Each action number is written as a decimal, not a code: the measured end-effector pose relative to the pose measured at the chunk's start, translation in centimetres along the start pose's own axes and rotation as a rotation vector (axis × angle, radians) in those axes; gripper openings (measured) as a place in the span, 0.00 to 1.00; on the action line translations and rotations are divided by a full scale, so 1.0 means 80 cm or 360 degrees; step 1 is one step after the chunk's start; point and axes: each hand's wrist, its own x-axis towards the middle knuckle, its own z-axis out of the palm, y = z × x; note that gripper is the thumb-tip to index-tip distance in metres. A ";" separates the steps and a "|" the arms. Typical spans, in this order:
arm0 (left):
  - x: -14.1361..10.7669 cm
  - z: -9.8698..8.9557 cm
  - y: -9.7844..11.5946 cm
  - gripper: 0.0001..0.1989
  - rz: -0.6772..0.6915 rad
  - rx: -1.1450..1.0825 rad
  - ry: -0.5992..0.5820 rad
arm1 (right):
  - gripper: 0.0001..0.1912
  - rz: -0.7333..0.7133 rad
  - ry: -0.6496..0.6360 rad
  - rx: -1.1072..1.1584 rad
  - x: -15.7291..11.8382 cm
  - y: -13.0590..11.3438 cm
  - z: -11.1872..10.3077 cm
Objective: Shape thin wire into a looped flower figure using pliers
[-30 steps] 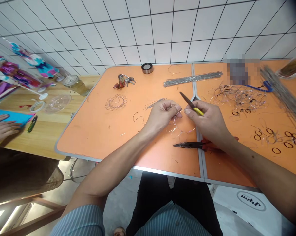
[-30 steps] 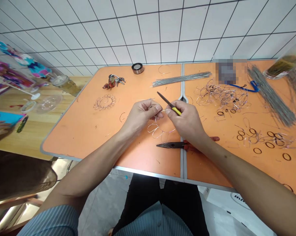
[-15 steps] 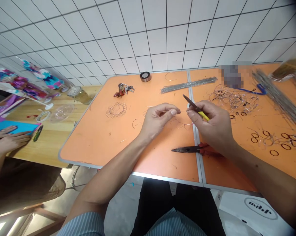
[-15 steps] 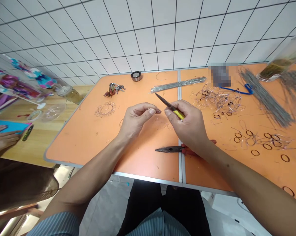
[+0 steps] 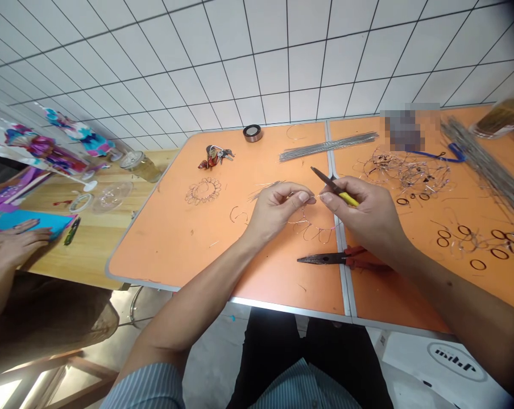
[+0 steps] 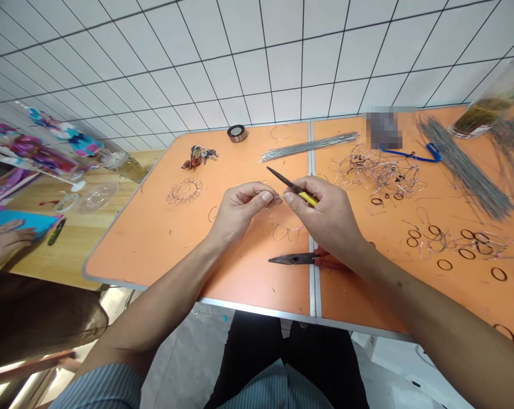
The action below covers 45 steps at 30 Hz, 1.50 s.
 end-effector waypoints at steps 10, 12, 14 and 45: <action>-0.004 0.008 0.006 0.16 -0.0031 0.0125 0.0113 | 0.09 0.0097 -0.0036 -0.0014 0.005 0.000 0.011; -0.003 0.008 0.007 0.15 -0.0099 0.0027 0.0125 | 0.10 0.0093 -0.0015 -0.0013 0.007 0.001 0.012; -0.003 0.009 0.008 0.14 -0.0143 -0.0039 0.0133 | 0.11 0.0094 0.0007 -0.0012 0.007 0.001 0.014; 0.003 0.017 -0.002 0.13 -0.0391 -0.0228 0.0211 | 0.06 0.0177 0.0062 -0.0011 0.004 0.008 0.029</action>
